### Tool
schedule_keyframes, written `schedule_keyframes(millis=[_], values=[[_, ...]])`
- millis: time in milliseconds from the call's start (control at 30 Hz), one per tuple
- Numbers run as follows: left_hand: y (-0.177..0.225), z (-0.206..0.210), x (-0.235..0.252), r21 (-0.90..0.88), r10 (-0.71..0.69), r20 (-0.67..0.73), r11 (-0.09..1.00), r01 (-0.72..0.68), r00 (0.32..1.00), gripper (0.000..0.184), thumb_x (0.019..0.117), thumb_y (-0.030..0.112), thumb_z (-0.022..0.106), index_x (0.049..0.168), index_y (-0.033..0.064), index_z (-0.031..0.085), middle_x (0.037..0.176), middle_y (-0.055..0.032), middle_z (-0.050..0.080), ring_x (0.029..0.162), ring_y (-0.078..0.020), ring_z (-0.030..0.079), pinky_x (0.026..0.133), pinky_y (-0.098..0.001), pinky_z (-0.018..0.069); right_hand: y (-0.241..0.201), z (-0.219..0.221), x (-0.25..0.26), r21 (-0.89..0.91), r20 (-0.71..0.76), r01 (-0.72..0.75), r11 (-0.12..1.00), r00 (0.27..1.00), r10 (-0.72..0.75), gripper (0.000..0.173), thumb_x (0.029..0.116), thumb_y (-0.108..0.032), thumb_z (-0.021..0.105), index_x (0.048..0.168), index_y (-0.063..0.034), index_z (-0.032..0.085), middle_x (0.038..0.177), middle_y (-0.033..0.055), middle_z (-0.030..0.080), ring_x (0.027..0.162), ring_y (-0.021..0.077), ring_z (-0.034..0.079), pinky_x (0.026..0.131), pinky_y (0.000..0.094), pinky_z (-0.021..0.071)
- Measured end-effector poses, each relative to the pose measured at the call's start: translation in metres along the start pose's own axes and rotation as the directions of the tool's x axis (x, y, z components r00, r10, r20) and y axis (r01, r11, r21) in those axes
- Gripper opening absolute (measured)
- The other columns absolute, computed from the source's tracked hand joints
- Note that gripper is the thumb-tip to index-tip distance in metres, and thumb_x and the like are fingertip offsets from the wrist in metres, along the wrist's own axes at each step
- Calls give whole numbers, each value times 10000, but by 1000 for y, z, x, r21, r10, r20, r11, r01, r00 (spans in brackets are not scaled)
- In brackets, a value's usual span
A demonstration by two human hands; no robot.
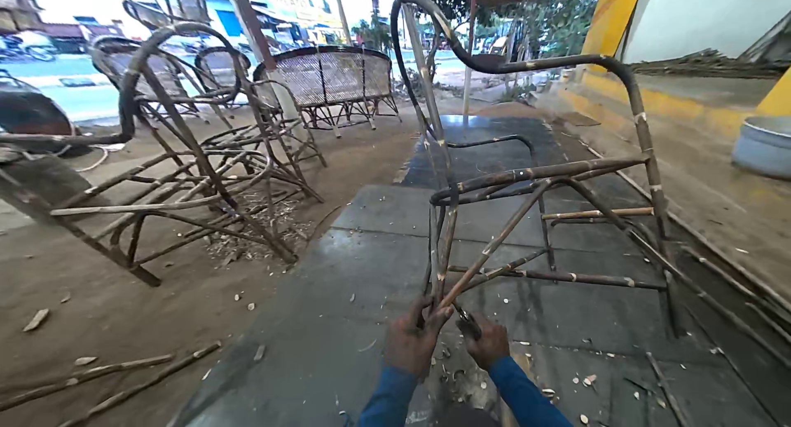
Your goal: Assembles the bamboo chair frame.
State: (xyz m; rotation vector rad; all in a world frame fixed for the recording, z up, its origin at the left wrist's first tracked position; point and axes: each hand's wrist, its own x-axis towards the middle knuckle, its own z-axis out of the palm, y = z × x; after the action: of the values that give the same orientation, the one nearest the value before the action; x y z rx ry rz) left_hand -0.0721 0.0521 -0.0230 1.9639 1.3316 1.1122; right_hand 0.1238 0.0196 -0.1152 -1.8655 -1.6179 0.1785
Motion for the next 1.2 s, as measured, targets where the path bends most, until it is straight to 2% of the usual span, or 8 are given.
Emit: schedule_keyframes(millis=[100, 267, 567, 733, 867, 967, 1100, 1200], values=[[1, 4, -6, -46, -15, -17, 999, 14, 1000, 658, 876, 694, 662, 1232, 145, 733, 616, 38, 596, 477, -110, 539, 494, -364, 532, 20, 16, 15, -16, -231, 175, 984, 957, -174, 317, 851, -351, 741, 995, -69, 754, 772, 81, 739, 658, 261, 727, 578, 505, 594], [4, 1, 5, 20, 18, -59, 1000, -16, 998, 684, 880, 726, 632, 1244, 158, 742, 657, 34, 631, 515, -111, 560, 537, -379, 548, -28, -48, -32, 19, 152, -204, 979, 968, 199, 636, 908, -675, 603, 1166, -103, 711, 831, 95, 729, 761, 293, 716, 710, 542, 579], [12, 11, -21, -42, -24, -17, 999, 24, 1000, 740, 875, 693, 670, 1350, 126, 661, 657, 52, 587, 523, -95, 541, 539, -336, 538, 15, -41, -45, -179, -96, -90, 980, 993, 73, 652, 903, -722, 551, 897, -97, 735, 627, 94, 673, 582, 303, 696, 542, 543, 550], [14, 12, -27, -7, -80, -21, 997, 80, 997, 813, 810, 773, 678, 1327, 147, 669, 672, 43, 603, 561, -127, 572, 586, -405, 565, -5, -121, -51, 64, 390, -327, 943, 878, 278, 646, 891, -574, 700, 1359, -151, 558, 835, 73, 700, 703, 258, 682, 694, 511, 586], [18, 12, -28, 17, -149, 14, 989, 149, 989, 835, 783, 826, 649, 1316, 183, 664, 670, 42, 595, 575, -152, 582, 604, -444, 567, 19, -135, -75, 103, 434, -239, 965, 884, 173, 613, 896, -685, 630, 965, -78, 673, 718, 50, 653, 650, 221, 665, 641, 487, 579], [20, 11, -29, 23, -179, 36, 984, 179, 983, 837, 788, 831, 637, 1326, 190, 653, 677, 40, 592, 583, -156, 585, 611, -450, 565, 49, -129, -86, 7, 611, -264, 965, 765, 204, 643, 904, -687, 592, 752, -66, 661, 671, 82, 612, 657, 251, 621, 653, 526, 509], [20, 7, -28, 21, -195, 39, 981, 194, 980, 785, 797, 777, 687, 1336, 207, 659, 714, 11, 644, 619, -182, 626, 643, -486, 579, 54, -131, -69, 235, 581, -269, 934, 809, 87, 424, 950, -504, 677, 1064, -100, 735, 839, 44, 705, 734, 162, 670, 719, 414, 582], [20, 10, -28, 35, -204, 22, 979, 203, 979, 782, 787, 770, 705, 1335, 215, 655, 696, 15, 619, 591, -186, 605, 609, -494, 570, 24, -154, -34, 61, 552, -61, 996, 834, 17, 466, 983, -580, 575, 1149, -169, 719, 1031, 32, 706, 906, 181, 681, 835, 468, 579]])
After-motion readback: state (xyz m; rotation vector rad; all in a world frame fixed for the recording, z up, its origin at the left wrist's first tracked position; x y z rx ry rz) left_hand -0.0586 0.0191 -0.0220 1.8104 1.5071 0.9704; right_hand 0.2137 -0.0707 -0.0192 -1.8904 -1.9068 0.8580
